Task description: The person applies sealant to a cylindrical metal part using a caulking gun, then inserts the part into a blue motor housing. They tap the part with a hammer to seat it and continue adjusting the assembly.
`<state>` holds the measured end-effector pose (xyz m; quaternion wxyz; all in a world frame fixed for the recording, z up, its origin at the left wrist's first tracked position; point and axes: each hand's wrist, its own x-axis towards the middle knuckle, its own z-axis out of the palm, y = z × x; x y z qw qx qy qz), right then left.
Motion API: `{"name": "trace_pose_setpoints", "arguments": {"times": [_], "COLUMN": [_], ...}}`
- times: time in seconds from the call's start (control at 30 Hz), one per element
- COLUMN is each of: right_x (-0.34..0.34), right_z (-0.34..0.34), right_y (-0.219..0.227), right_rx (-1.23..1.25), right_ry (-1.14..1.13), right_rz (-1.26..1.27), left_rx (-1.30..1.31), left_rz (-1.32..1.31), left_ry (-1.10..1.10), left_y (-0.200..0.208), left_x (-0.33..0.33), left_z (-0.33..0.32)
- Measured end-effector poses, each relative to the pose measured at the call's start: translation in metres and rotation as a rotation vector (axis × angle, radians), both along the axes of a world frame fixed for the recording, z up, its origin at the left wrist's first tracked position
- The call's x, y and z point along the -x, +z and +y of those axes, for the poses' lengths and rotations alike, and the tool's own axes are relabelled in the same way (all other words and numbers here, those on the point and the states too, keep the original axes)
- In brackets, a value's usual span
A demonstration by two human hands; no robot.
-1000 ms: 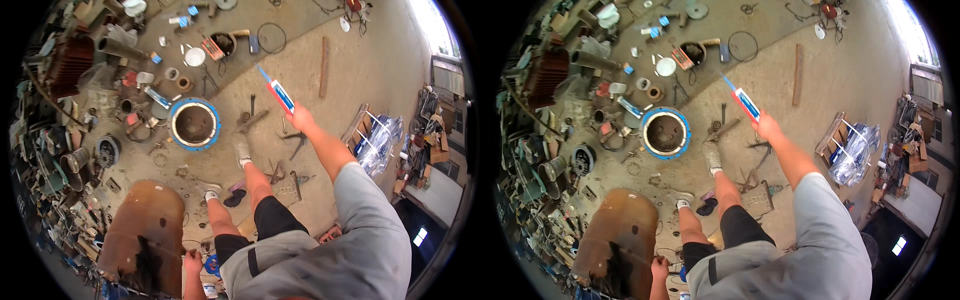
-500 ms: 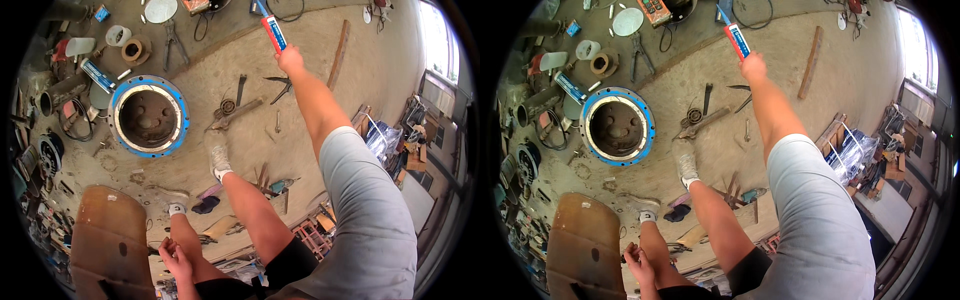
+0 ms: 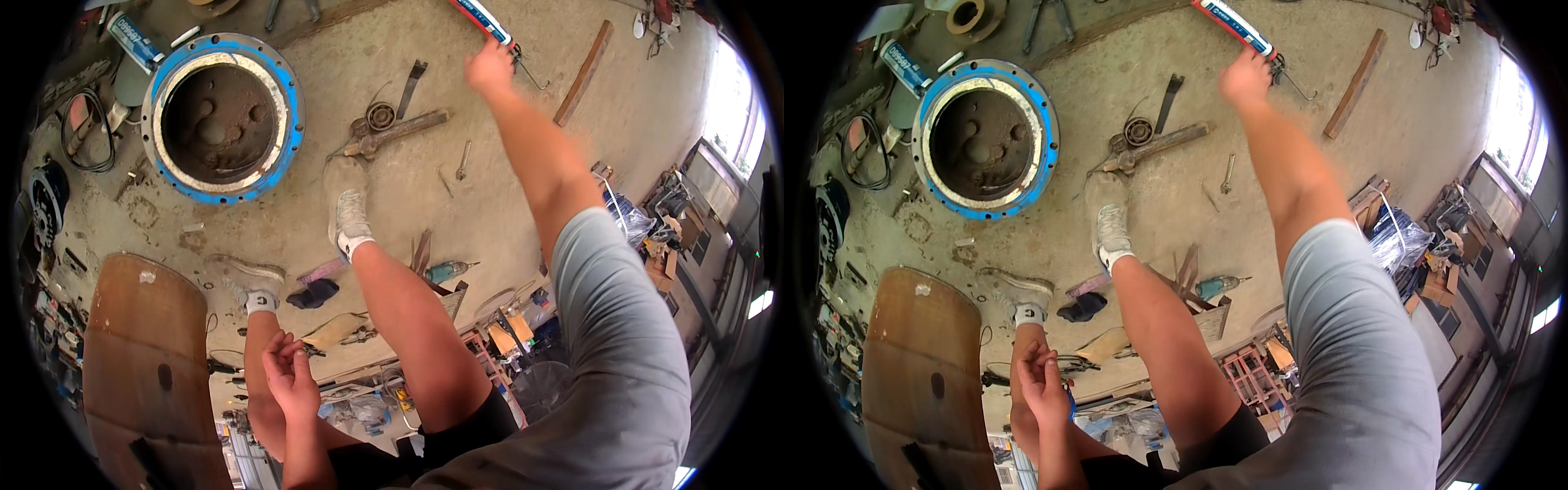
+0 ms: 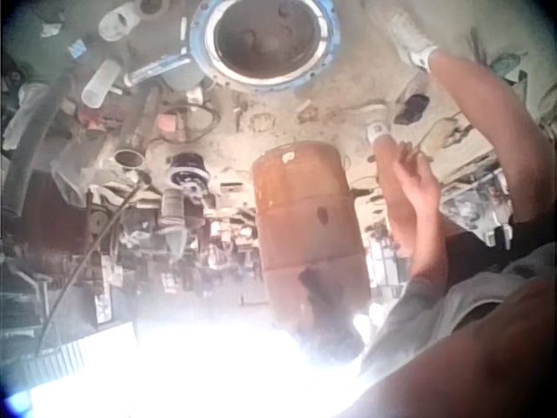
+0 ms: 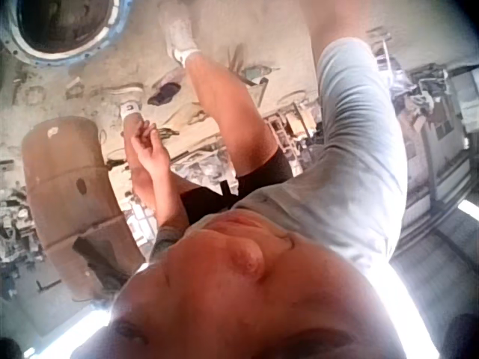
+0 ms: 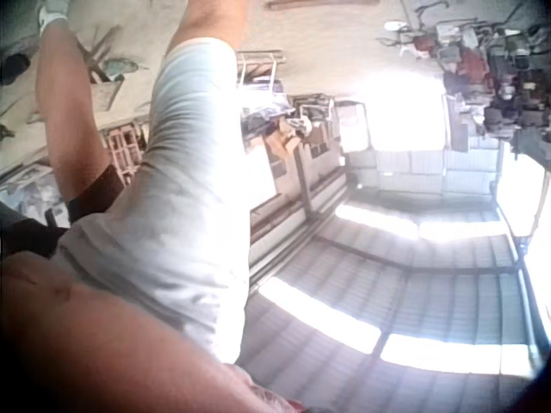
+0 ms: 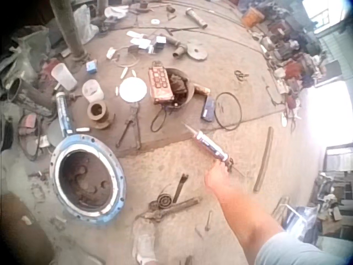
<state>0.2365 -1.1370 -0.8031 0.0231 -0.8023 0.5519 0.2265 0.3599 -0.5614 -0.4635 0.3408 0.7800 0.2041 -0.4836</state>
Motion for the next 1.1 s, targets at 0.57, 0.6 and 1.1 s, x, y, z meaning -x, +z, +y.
{"name": "trace_pose_setpoints", "arguments": {"times": [0.57, 0.6, 1.1], "right_x": [-0.005, -0.033, -0.175], "right_z": [0.440, 0.452, 0.490], "right_y": [0.196, 0.255, 0.573], "right_rx": [-0.816, -0.899, -2.013], "right_ry": [-0.548, -0.532, -1.387], "right_rz": [-0.585, -0.702, -0.947], "left_rx": [0.203, 0.232, 0.498], "left_rz": [-0.278, -0.414, -0.903], "left_ry": [-0.537, -0.635, -0.562], "left_y": [0.089, 0.099, 0.185], "left_x": [-0.007, -0.013, -0.085], "left_z": [-0.005, -0.014, 0.064]}}
